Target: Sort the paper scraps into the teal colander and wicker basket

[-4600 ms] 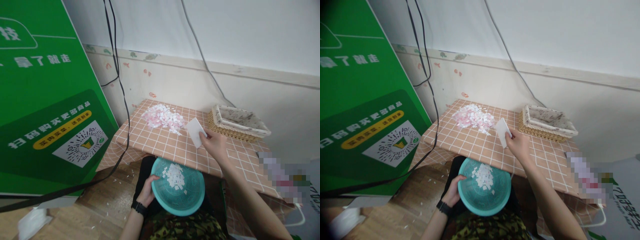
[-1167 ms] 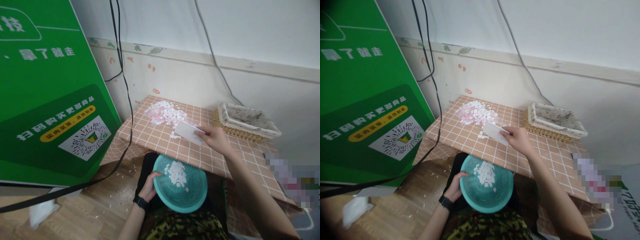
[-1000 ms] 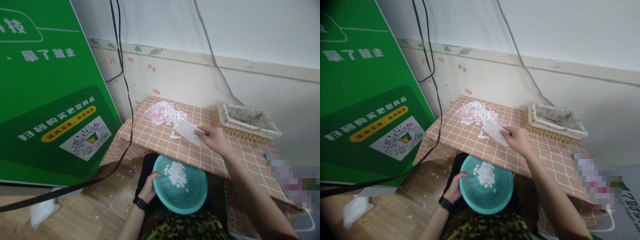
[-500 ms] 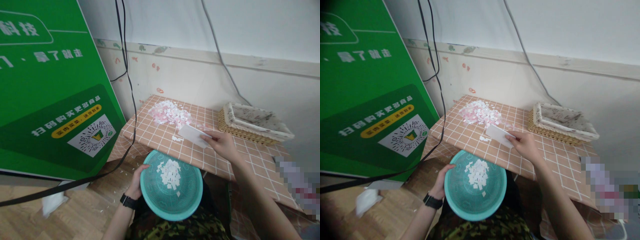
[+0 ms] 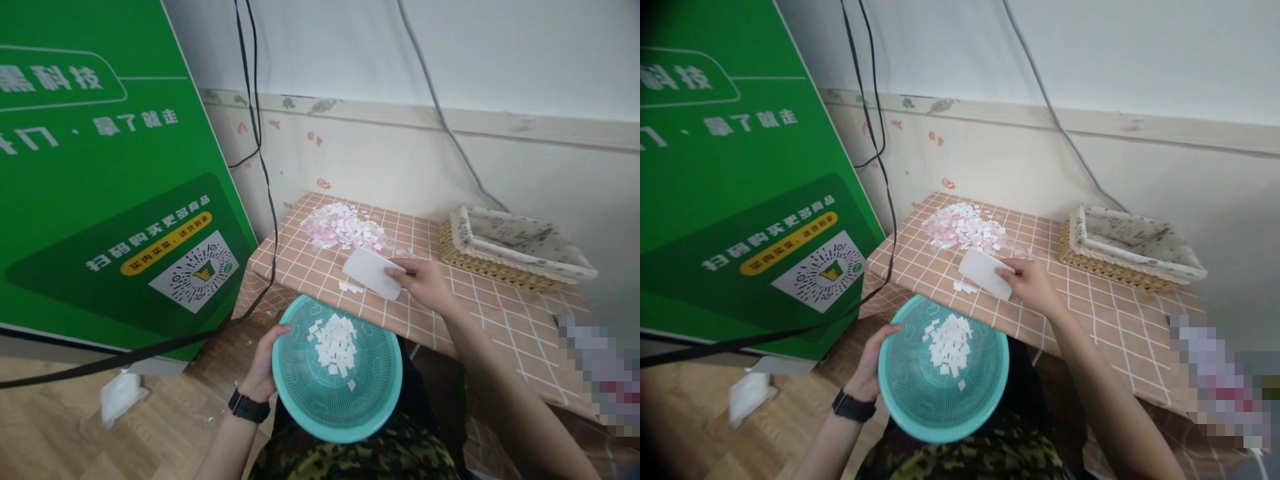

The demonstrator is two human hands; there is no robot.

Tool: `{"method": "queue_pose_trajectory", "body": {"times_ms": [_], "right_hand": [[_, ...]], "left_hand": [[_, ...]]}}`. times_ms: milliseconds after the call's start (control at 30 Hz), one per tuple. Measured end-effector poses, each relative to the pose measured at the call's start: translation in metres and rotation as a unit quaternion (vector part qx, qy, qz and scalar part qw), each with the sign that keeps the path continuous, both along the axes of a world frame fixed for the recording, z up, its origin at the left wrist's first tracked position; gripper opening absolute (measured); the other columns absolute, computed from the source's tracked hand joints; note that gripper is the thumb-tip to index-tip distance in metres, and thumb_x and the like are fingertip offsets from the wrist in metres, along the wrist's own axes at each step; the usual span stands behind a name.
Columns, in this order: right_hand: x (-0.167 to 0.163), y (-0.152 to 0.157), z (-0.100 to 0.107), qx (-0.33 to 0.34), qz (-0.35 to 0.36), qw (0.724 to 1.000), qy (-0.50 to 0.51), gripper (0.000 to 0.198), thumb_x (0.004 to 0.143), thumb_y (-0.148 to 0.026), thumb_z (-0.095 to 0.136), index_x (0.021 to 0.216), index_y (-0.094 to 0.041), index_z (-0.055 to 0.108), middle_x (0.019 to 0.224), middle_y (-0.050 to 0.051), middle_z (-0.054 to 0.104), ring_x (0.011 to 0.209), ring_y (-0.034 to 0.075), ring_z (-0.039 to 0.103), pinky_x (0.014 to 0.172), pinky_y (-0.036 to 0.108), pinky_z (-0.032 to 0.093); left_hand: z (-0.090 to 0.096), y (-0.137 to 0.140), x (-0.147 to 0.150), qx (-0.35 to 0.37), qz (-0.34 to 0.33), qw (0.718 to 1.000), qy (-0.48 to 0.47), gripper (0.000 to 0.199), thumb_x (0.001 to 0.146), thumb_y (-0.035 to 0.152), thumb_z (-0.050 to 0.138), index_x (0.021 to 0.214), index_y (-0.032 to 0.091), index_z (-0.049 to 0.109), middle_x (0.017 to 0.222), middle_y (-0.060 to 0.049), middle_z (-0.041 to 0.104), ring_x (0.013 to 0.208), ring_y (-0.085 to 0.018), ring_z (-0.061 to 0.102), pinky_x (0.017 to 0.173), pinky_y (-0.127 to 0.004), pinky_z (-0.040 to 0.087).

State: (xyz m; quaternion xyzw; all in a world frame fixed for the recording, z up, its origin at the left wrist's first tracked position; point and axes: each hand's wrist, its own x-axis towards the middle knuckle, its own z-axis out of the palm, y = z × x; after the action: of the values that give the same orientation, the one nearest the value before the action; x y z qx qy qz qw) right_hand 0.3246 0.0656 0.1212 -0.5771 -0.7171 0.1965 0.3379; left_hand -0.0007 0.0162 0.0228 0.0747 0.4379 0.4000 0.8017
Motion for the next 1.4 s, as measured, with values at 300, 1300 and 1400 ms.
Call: {"method": "queue_pose_trajectory", "body": {"times_ms": [300, 1300, 1400], "right_hand": [[-0.013, 0.004, -0.011, -0.154, 0.078, 0.974, 0.148, 0.039, 0.077, -0.047, 0.059, 0.094, -0.013, 0.07, 0.082, 0.007, 0.07, 0.068, 0.017, 0.061, 0.057, 0.028, 0.048], [0.075, 0.055, 0.02, -0.096, -0.079, 0.988, 0.096, 0.038, 0.069, -0.042, 0.067, 0.091, -0.012, 0.072, 0.067, 0.006, 0.066, 0.052, 0.014, 0.057, 0.044, 0.025, 0.046], [0.078, 0.061, 0.023, -0.107, -0.068, 0.986, 0.109, 0.039, 0.069, -0.043, 0.067, 0.092, -0.012, 0.072, 0.066, 0.006, 0.066, 0.052, 0.013, 0.056, 0.045, 0.025, 0.045]], "left_hand": [[0.005, 0.0, 0.001, -0.003, 0.008, 1.0, 0.007, 0.015, 0.073, 0.021, 0.061, 0.079, 0.008, 0.066, 0.068, -0.01, 0.072, 0.057, -0.021, 0.066, 0.061, -0.034, 0.055], [-0.077, -0.013, 0.042, -0.002, 0.001, 1.0, -0.009, 0.017, 0.073, 0.029, 0.064, 0.077, 0.013, 0.067, 0.07, -0.005, 0.072, 0.06, -0.018, 0.065, 0.066, -0.03, 0.05], [-0.079, -0.012, 0.043, 0.003, 0.003, 1.0, -0.008, 0.019, 0.073, 0.03, 0.064, 0.077, 0.012, 0.068, 0.071, -0.005, 0.072, 0.063, -0.018, 0.065, 0.068, -0.03, 0.05]]}}
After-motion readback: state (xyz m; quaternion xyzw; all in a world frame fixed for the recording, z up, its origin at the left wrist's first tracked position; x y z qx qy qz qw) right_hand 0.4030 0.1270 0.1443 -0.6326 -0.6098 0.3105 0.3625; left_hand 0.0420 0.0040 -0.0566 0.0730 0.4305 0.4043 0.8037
